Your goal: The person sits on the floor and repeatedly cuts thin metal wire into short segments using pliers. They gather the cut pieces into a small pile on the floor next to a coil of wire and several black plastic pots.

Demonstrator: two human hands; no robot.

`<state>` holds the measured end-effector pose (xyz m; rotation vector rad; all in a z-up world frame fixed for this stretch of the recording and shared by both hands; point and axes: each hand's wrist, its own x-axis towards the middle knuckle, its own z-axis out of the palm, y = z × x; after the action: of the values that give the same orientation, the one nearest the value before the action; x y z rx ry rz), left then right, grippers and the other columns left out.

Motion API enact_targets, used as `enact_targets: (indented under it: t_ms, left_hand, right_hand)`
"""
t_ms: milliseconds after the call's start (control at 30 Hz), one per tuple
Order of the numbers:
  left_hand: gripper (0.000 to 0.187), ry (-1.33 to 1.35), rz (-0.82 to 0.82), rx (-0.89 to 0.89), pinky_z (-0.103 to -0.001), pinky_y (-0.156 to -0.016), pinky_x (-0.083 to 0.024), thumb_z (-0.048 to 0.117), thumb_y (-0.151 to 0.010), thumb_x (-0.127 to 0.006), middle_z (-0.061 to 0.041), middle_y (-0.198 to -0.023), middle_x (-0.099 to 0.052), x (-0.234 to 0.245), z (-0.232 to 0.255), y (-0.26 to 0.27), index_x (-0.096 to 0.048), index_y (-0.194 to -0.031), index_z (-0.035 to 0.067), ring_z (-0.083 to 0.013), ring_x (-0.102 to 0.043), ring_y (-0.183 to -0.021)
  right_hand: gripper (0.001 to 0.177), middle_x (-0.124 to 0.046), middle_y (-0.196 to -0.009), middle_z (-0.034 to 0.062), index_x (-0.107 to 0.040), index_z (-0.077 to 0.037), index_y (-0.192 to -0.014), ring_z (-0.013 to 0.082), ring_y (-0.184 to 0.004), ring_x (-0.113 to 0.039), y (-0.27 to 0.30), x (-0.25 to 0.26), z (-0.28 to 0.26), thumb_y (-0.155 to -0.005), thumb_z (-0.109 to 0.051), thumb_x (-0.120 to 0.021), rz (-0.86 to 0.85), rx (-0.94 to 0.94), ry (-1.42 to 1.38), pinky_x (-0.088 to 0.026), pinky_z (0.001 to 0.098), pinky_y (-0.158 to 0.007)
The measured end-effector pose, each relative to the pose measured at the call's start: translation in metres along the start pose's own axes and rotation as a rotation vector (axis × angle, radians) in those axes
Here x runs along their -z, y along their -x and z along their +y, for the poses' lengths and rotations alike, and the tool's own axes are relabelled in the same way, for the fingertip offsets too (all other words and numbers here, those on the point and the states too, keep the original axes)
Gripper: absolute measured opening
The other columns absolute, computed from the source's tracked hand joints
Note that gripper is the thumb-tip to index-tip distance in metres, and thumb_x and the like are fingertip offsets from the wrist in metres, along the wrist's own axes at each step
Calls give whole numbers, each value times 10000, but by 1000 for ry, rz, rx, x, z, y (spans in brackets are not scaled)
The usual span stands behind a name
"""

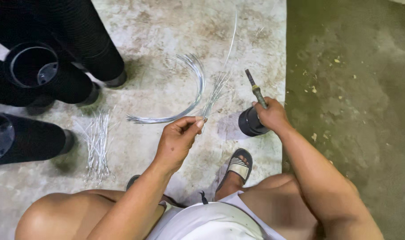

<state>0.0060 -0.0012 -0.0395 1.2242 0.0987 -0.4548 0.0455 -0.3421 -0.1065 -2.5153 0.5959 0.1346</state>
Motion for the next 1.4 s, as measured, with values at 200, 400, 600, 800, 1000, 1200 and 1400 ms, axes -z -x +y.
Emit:
enact_targets:
  t_ms: [200,400,600,800,1000,1200,1400]
  left_hand:
    - [262,-19,-18,170,-245,-474,-464,150,-918,-729,-30,-766,-649,-8,-10,4,-744,-1120,-16,-93,-572,-533]
    - [311,-59,-14,109,-257,-562,-577,134,-926,-712,-73,-775,-704,-12,-21,-2,-728,-1181,-44,-120,-675,-609]
    - [296,-173,2,50,-248,-564,-577,160,-940,-705,-71,-788,-733,-15,-19,0,-742,-1173,-19,-103,-684,-621]
    - [231,-350,92,-179,-244,-547,-547,144,-940,-700,-35,-812,-711,-19,-6,11,-766,-1116,10,-95,-665,-599]
    - [176,-598,142,-453,-313,-555,-517,113,-934,-699,-84,-775,-664,-26,-2,17,-783,-1074,46,-186,-654,-597]
    - [172,-774,93,-555,-385,-542,-488,153,-889,-737,-130,-793,-699,-32,-9,21,-771,-1017,42,-285,-653,-605]
    - [119,-772,30,-597,-382,-585,-521,153,-922,-722,-139,-839,-744,-28,-15,14,-779,-970,60,-310,-702,-688]
  right_hand:
    - [525,-552,-1268,343,-605,-14,-1260,535,-1104,-602,-37,-42,91,-976,-456,-619,131,-66,310,-492,583,-938]
    - [610,-480,-1338,310,-518,-16,-1372,515,-1211,-540,-28,-75,133,-947,-441,-620,82,-161,413,-478,576,-985]
    - [696,-440,-1387,343,-444,54,-1423,546,-1247,-494,-26,-74,127,-960,-428,-640,9,-71,474,-453,562,-1018]
    - [624,-511,-1408,269,-579,-4,-1282,425,-1217,-552,-4,-36,43,-856,-434,-731,168,289,516,-467,520,-994]
    - [292,-715,-1008,93,-698,-10,-1206,115,-837,-667,59,-17,-56,-986,-170,-591,-556,383,-818,-560,278,-757]
    - [225,-726,-791,80,-761,55,-1016,118,-673,-644,90,-20,-76,-997,-151,-671,-414,276,-815,-542,269,-639]
    - [259,-748,-854,81,-759,61,-1030,113,-755,-682,86,-32,-68,-1000,-182,-674,-443,292,-874,-581,271,-719]
